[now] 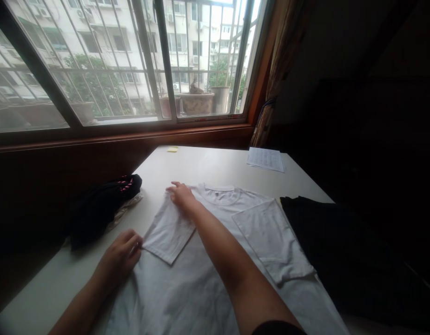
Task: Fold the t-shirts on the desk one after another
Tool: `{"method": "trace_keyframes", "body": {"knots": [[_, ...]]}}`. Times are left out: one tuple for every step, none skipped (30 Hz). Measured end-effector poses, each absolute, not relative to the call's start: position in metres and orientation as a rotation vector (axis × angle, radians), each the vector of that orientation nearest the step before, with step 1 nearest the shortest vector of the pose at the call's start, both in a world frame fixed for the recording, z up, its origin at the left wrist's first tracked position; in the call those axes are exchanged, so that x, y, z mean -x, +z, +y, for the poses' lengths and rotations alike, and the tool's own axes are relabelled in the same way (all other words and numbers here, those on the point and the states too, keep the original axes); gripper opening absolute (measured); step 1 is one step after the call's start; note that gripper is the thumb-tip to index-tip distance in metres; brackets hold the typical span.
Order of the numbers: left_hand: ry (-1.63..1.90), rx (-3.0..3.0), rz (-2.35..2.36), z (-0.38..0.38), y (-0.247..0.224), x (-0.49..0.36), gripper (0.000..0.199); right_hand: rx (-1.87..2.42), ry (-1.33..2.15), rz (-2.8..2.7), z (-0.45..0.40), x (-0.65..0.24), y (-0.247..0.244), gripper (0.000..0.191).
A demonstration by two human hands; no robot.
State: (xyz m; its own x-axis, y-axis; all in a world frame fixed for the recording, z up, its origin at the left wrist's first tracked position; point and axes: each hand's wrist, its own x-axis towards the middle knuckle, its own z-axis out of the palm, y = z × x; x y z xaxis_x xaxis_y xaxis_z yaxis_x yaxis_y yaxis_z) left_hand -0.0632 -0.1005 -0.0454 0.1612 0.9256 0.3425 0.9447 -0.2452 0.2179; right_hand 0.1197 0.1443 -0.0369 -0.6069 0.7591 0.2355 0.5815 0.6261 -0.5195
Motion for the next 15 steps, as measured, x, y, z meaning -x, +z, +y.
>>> {"method": "trace_keyframes", "body": {"knots": [[-0.637, 2.343, -1.879, -0.101, -0.045, 0.064, 0.014, 1.046, 0.521, -2.428, 0.139, -0.125, -0.035, 0.043], [-0.641, 2.338, -1.838, -0.101, -0.046, 0.064, 0.016, 1.015, 0.482, -2.453, 0.132, -0.130, -0.033, 0.044], [-0.641, 2.351, -1.776, -0.100, -0.046, 0.064, 0.021, 0.963, 0.434, -2.490, 0.123, -0.136, -0.032, 0.043], [-0.629, 2.384, -1.700, -0.100, -0.047, 0.064, 0.030, 0.899, 0.378, -2.535, 0.113, -0.142, -0.032, 0.044], [-0.601, 2.431, -1.619, -0.100, -0.049, 0.064, 0.039, 0.830, 0.318, -2.586, 0.102, -0.149, -0.032, 0.046], [-0.554, 2.483, -1.546, -0.099, -0.052, 0.063, 0.048, 0.770, 0.269, -2.635, 0.089, -0.156, -0.034, 0.049], [-0.499, 2.527, -1.494, -0.098, -0.055, 0.063, 0.053, 0.740, 0.242, -2.671, 0.077, -0.165, -0.036, 0.054], [-0.446, 2.551, -1.473, -0.098, -0.059, 0.062, 0.056, 0.726, 0.239, -2.708, 0.065, -0.174, -0.039, 0.058], [-0.407, 2.553, -1.484, -0.097, -0.063, 0.061, 0.057, 0.723, 0.249, -2.743, 0.055, -0.185, -0.042, 0.062], [-0.382, 2.536, -1.520, -0.097, -0.068, 0.061, 0.058, 0.732, 0.272, -2.775, 0.046, -0.196, -0.044, 0.065], [-0.368, 2.511, -1.567, -0.096, -0.073, 0.061, 0.058, 0.758, 0.298, -2.797, 0.038, -0.208, -0.046, 0.067], [-0.361, 2.486, -1.615, -0.097, -0.077, 0.062, 0.058, 0.800, 0.324, -2.809, 0.033, -0.220, -0.046, 0.068], [-0.353, 2.471, -1.655, -0.097, -0.079, 0.063, 0.059, 0.849, 0.350, -2.814, 0.029, -0.233, -0.045, 0.068], [-0.343, 2.467, -1.685, -0.098, -0.081, 0.065, 0.060, 0.900, 0.372, -2.814, 0.026, -0.246, -0.044, 0.068], [-0.331, 2.474, -1.705, -0.099, -0.080, 0.066, 0.061, 0.943, 0.393, -2.813, 0.023, -0.258, -0.042, 0.067]]}}
